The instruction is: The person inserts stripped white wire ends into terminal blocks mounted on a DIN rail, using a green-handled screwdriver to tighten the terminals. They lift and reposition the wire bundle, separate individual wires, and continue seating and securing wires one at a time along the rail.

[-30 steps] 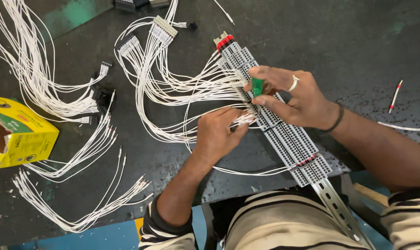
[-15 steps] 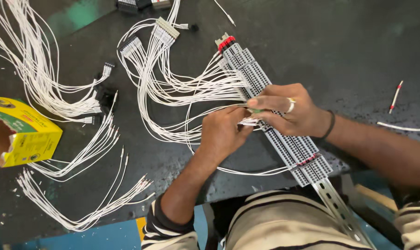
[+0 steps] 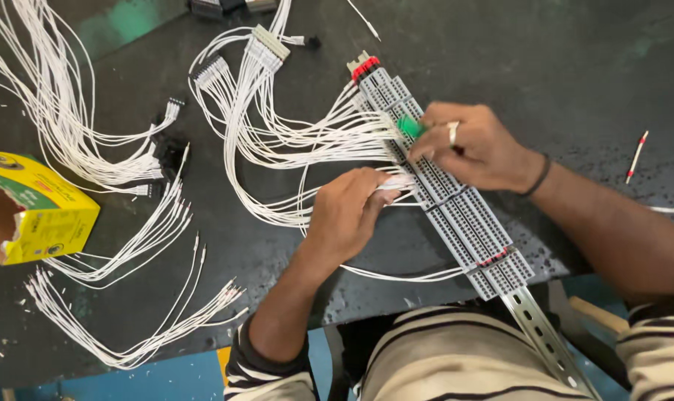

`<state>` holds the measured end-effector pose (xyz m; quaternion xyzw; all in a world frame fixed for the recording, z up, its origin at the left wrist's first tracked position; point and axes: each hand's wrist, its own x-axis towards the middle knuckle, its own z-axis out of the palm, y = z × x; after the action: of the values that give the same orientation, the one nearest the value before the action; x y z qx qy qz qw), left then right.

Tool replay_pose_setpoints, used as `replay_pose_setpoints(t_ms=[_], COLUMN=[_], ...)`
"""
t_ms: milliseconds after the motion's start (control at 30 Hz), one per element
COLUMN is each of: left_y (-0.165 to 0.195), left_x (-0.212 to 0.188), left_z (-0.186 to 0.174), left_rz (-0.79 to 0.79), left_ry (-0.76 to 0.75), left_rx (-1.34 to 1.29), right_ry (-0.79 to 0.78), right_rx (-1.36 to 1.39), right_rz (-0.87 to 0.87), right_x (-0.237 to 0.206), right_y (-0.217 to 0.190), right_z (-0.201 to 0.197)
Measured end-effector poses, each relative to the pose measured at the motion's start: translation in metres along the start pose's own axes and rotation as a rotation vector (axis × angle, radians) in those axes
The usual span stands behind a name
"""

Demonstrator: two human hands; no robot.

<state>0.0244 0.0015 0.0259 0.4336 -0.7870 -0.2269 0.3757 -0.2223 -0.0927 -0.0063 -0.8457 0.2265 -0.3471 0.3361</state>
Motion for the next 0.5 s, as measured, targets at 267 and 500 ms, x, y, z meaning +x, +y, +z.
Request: replay_pose_setpoints(t_ms=[267, 500], left_y=[-0.004, 0.001], left_x=[0.001, 0.001], left_z=[0.005, 0.006], left_rz=[-0.164, -0.098], left_ry=[-0.016, 0.086], left_rx=[-0.092, -0.067], right_ry=[-0.083, -0.144], right_rx=[0.085, 0.057], right_rz=[-0.114, -0.077], right_x=[0.004, 0.008], right_y=[-0.014, -0.015], right_z=[-0.001, -0.002])
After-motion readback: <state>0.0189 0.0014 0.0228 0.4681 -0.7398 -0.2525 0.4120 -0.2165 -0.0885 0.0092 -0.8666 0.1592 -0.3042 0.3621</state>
